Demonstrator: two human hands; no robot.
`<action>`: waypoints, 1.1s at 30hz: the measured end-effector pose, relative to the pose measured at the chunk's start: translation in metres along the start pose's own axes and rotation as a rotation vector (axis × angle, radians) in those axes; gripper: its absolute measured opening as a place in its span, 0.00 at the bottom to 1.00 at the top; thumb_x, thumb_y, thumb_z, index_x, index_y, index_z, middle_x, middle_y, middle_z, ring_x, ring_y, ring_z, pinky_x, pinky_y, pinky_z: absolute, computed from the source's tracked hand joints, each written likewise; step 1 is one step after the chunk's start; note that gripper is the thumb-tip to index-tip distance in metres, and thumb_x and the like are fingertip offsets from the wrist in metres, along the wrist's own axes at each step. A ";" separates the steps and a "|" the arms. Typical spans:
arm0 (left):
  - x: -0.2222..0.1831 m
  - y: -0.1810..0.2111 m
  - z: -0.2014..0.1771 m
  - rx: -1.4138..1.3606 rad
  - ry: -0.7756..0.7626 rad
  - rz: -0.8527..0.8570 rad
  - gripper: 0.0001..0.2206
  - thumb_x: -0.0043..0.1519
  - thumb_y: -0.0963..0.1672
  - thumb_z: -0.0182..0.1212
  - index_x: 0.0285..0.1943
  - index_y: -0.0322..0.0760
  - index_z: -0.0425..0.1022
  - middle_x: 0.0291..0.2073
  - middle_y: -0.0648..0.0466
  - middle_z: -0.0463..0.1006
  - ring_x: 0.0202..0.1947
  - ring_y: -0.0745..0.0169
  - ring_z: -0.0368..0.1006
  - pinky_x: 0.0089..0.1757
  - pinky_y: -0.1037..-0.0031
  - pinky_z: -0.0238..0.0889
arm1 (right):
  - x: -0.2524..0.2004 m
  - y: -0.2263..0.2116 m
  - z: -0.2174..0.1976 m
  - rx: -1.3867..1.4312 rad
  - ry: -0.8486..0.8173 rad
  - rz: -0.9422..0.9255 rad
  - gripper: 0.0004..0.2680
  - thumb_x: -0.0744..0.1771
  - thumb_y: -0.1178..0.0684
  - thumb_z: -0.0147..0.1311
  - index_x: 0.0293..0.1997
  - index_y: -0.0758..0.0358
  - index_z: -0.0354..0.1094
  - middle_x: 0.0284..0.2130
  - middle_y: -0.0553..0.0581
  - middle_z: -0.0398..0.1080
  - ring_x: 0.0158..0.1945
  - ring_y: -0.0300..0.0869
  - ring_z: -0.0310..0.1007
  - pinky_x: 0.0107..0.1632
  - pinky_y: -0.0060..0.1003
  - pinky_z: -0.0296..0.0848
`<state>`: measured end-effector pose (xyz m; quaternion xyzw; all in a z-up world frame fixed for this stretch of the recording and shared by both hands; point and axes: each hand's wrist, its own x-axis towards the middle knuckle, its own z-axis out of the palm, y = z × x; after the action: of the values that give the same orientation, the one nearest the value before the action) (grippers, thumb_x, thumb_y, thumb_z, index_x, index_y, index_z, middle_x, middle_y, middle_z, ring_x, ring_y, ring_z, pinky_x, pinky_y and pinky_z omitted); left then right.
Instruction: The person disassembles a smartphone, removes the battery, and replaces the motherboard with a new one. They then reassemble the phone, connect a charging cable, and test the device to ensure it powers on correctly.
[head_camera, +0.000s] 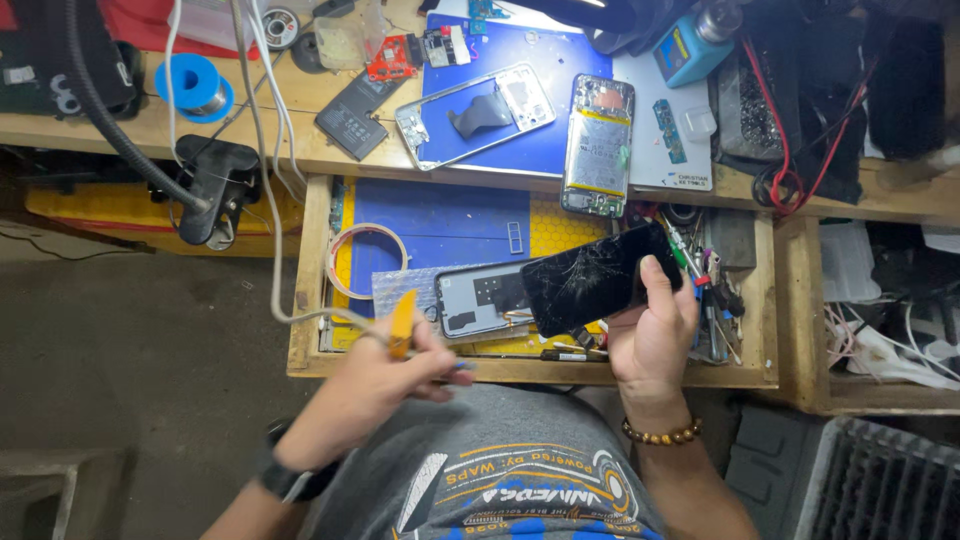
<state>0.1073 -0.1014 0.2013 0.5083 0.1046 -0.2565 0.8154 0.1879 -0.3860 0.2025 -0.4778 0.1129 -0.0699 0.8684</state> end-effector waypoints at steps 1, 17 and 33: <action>-0.010 -0.004 -0.011 0.026 0.048 -0.020 0.07 0.63 0.40 0.60 0.35 0.33 0.67 0.32 0.46 0.81 0.37 0.58 0.84 0.36 0.69 0.78 | -0.001 0.000 0.000 -0.030 -0.009 -0.059 0.11 0.70 0.61 0.49 0.59 0.64 0.63 0.48 0.56 0.73 0.50 0.44 0.77 0.54 0.43 0.78; -0.117 -0.151 -0.237 0.080 0.929 -0.144 0.13 0.68 0.46 0.60 0.56 0.32 0.76 0.29 0.58 0.71 0.30 0.69 0.67 0.35 0.72 0.65 | -0.006 0.025 -0.009 -0.136 -0.111 -0.191 0.07 0.70 0.63 0.56 0.52 0.68 0.65 0.43 0.56 0.73 0.45 0.38 0.75 0.51 0.33 0.77; -0.079 -0.091 -0.161 1.162 1.039 0.395 0.13 0.61 0.42 0.65 0.54 0.32 0.79 0.43 0.44 0.82 0.42 0.47 0.79 0.43 0.63 0.71 | -0.015 0.022 0.021 -0.336 -0.351 -0.124 0.05 0.70 0.63 0.58 0.48 0.69 0.66 0.41 0.56 0.73 0.42 0.35 0.75 0.50 0.29 0.77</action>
<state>0.0069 0.0338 0.0907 0.9149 0.2283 0.1484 0.2980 0.1794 -0.3539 0.1969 -0.6263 -0.0594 -0.0193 0.7771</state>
